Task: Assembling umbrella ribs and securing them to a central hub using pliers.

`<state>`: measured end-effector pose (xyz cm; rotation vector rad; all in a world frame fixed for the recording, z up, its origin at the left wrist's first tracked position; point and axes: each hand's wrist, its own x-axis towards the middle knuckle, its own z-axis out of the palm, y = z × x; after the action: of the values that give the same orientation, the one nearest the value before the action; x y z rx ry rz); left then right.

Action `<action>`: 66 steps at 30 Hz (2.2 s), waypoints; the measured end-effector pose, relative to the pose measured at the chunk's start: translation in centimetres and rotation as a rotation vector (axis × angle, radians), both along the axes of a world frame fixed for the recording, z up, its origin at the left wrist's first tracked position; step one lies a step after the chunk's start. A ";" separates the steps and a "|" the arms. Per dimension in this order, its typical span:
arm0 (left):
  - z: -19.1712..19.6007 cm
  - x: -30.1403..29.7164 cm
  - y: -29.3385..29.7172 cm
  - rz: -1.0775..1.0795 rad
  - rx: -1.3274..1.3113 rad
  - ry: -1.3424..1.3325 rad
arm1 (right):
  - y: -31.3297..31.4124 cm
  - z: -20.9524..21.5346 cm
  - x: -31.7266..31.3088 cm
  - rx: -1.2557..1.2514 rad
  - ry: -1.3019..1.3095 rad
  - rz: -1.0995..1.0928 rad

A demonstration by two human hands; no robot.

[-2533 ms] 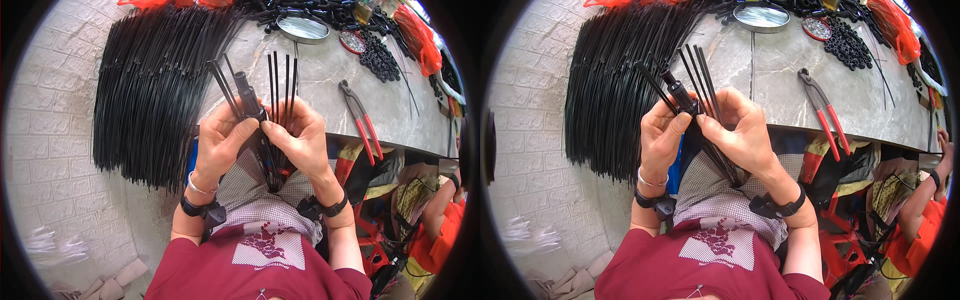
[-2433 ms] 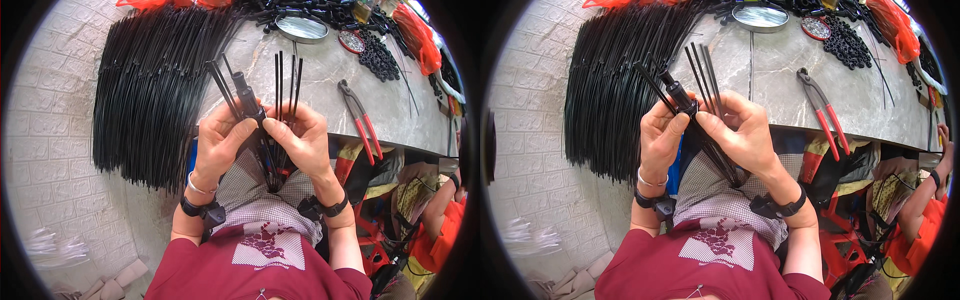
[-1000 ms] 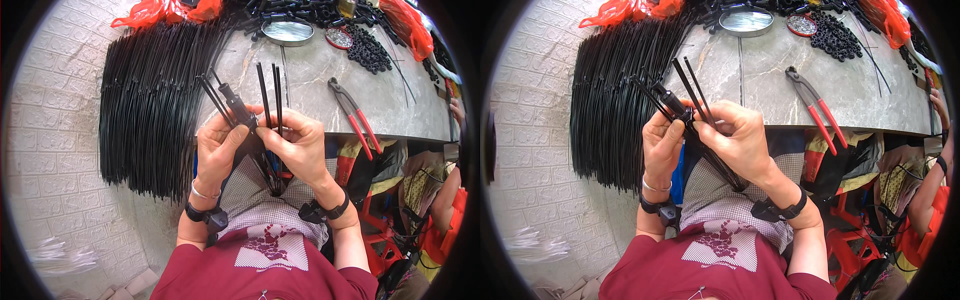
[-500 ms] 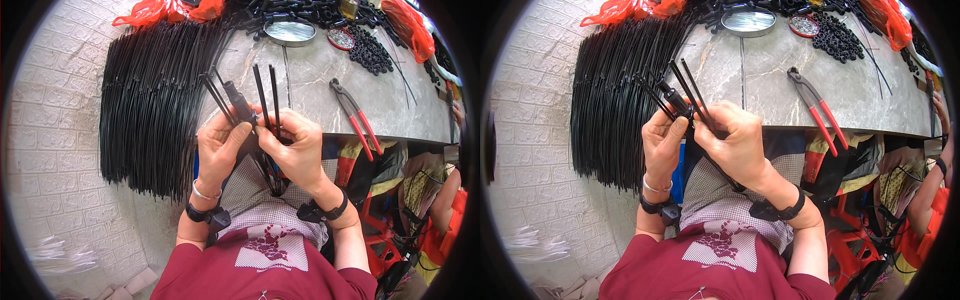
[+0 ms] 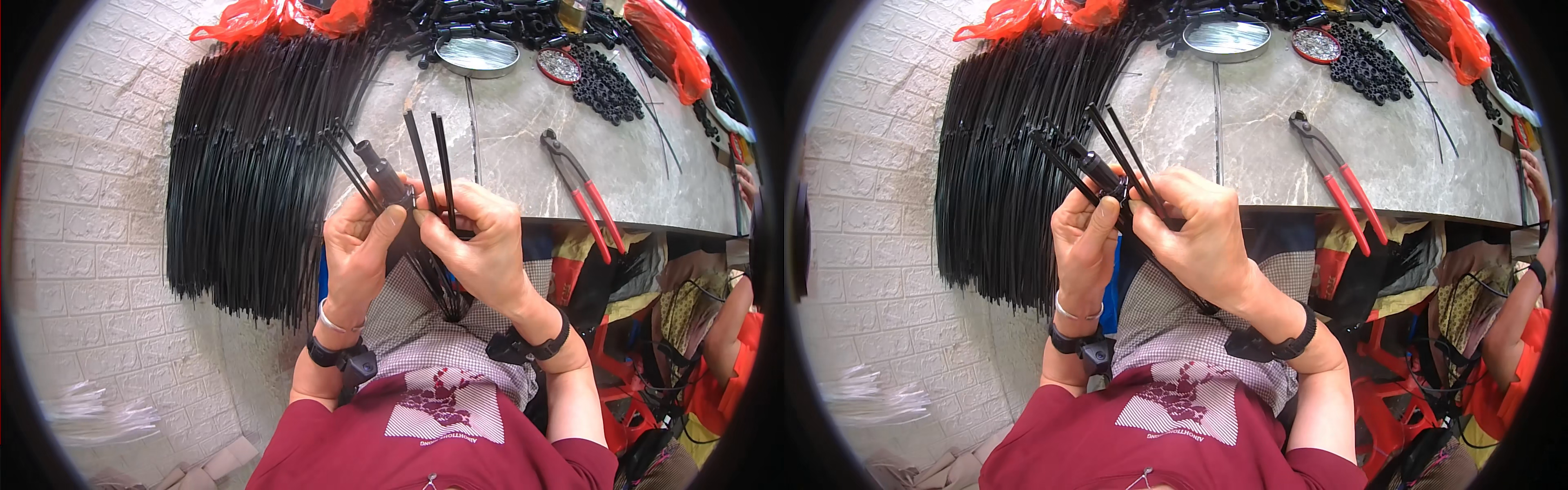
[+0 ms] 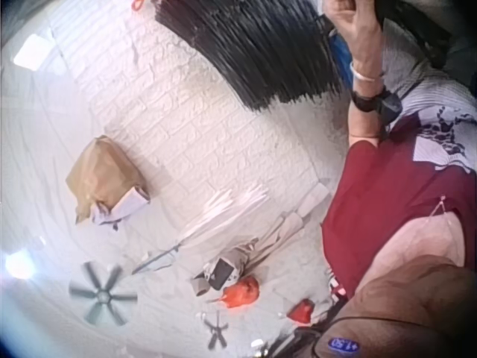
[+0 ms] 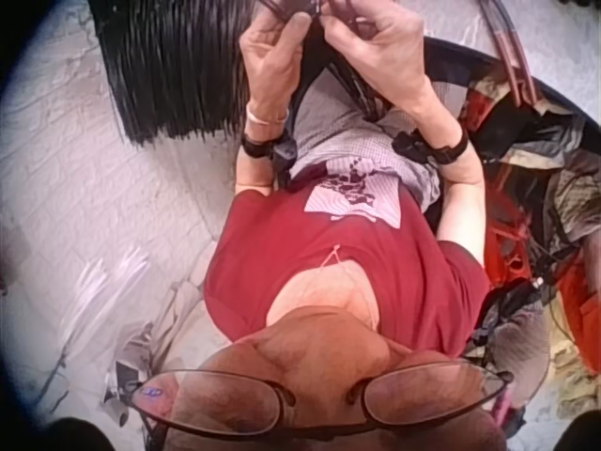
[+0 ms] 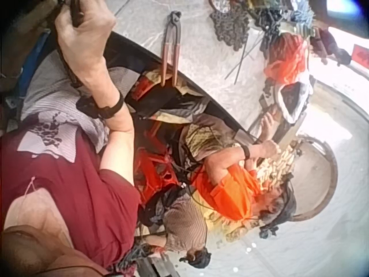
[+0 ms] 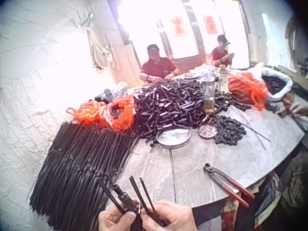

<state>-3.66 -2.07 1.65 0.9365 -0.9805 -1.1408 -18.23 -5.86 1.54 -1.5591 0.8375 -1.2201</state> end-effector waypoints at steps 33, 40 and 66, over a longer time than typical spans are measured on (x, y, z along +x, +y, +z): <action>0.6 0.2 -0.2 0.091 0.007 -0.149 | -3.1 0.7 -0.2 0.195 0.000 0.261; 0.9 0.3 0.2 0.058 0.004 -0.181 | -4.0 0.5 -0.5 0.351 -0.066 0.411; 2.1 -0.1 2.0 -0.048 0.024 -0.124 | 0.8 0.5 -0.2 0.194 -0.148 0.178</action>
<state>-3.78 -0.09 3.76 1.0172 -1.0958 -1.1473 -18.46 -5.09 2.04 -1.3392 0.6845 -1.0778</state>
